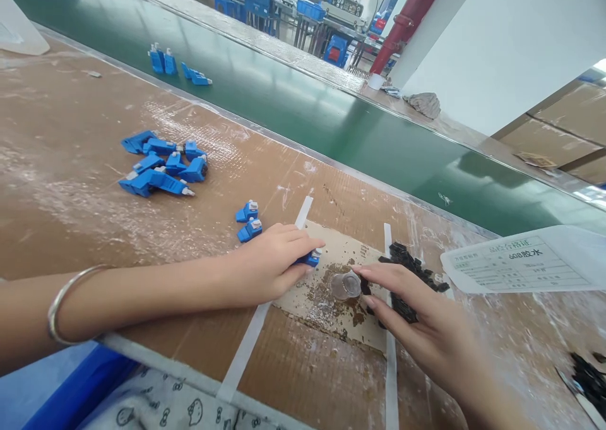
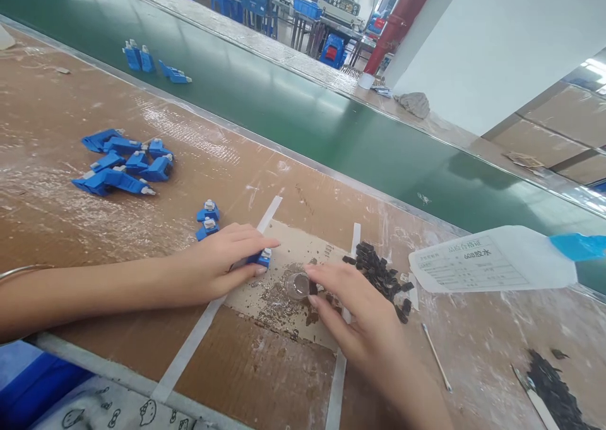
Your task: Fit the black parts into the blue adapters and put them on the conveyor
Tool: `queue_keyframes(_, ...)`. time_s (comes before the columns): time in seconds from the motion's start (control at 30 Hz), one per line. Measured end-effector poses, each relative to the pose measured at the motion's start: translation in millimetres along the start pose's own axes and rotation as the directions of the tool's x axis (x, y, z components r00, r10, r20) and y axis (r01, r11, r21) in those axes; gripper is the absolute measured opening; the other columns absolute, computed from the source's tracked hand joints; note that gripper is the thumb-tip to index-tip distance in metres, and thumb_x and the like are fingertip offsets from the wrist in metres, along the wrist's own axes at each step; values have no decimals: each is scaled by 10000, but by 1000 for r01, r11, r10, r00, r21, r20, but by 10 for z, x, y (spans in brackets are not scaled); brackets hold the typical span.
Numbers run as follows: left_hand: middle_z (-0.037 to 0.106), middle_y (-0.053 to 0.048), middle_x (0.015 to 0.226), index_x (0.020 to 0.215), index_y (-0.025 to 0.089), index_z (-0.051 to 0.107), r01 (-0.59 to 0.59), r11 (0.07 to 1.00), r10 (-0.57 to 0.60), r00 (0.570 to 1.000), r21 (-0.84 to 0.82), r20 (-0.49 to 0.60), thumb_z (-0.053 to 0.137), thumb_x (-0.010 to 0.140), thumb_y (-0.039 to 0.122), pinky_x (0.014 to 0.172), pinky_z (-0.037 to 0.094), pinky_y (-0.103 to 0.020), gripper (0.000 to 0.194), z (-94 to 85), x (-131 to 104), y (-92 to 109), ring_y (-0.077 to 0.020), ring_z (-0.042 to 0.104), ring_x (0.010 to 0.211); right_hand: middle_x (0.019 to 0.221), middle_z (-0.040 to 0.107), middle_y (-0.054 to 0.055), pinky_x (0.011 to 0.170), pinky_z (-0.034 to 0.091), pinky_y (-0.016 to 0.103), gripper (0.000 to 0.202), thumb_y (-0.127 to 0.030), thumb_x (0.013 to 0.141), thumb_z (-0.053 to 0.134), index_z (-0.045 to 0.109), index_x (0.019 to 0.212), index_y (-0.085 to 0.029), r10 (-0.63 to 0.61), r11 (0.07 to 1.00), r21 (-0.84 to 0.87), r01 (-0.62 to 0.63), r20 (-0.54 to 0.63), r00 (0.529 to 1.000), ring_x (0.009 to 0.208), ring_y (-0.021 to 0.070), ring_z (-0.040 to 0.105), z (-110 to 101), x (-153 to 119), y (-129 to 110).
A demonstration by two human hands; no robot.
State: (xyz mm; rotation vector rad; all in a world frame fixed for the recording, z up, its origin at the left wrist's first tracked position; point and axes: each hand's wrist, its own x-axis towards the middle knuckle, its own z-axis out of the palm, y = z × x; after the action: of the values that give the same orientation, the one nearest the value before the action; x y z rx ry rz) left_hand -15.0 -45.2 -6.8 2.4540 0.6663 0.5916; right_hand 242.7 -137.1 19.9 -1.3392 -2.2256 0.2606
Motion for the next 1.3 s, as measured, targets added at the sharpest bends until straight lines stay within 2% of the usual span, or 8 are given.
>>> queue_keyframes(0.27,696,-90,1168,1382,171,509,205,918,-221,975,-338,-9,536,915,194,965,494,-361,468,-31,-2,148,-208,648,1043,1155,733,34,942,581,247,296,-205,971,568,627,1258,-247,-21,997,-78,24,37,999,1099,138,678,36,-5,0)
queue_keyframes(0.43,703,-61,1030,1345,165,540,252,844,-250,966,-474,68,560,886,191,865,509,-321,459,-16,2,187,-182,648,923,1137,747,13,924,581,251,285,-199,975,562,624,1247,-254,-55,992,-112,58,32,998,1059,133,684,49,8,5)
queue_keyframes(0.67,678,-64,1009,1303,159,566,309,765,-286,949,-565,132,616,856,207,918,485,-365,452,-34,-2,270,-201,628,945,1123,752,19,868,592,249,306,-184,955,593,642,1244,-269,-29,996,-80,30,14,999,1022,143,697,41,-2,-14)
queue_keyframes(0.73,669,-47,984,1295,168,557,357,638,-312,930,-683,195,654,833,193,922,482,-364,472,-24,-4,296,-196,628,950,1134,750,7,863,591,240,339,-191,945,614,632,1263,-307,31,999,34,-31,-16,999,1043,142,693,31,-19,-61)
queue_keyframes(0.87,682,-18,952,1317,187,484,430,141,-217,892,-892,396,724,795,133,869,496,-311,577,33,-14,311,-155,655,916,1183,745,-56,927,569,206,395,-166,932,640,610,1266,-375,100,912,406,-64,-67,993,1101,103,665,38,-37,-227)
queue_keyframes(0.93,695,-11,948,1319,197,474,435,-26,-153,888,-900,434,767,780,119,842,501,-292,619,65,-22,307,-140,667,886,1192,745,-70,958,561,206,404,-118,917,648,618,1236,-365,125,833,550,-60,-81,989,1114,93,650,61,-34,-312)
queue_keyframes(1.1,703,25,871,1320,202,488,435,-162,-100,886,-886,454,852,746,155,786,504,-246,681,96,-35,306,-100,669,791,1200,745,-64,974,570,244,436,-57,889,651,625,1211,-350,108,735,678,-30,-73,992,1140,107,623,116,-22,-398)
queue_keyframes(1.3,710,35,853,1301,204,509,431,-185,-103,886,-883,453,856,740,145,773,514,-246,662,102,-42,311,-100,679,780,1188,755,-48,937,598,280,426,-43,873,651,651,1160,-357,79,793,608,-26,-60,995,1128,129,639,116,-29,-361)
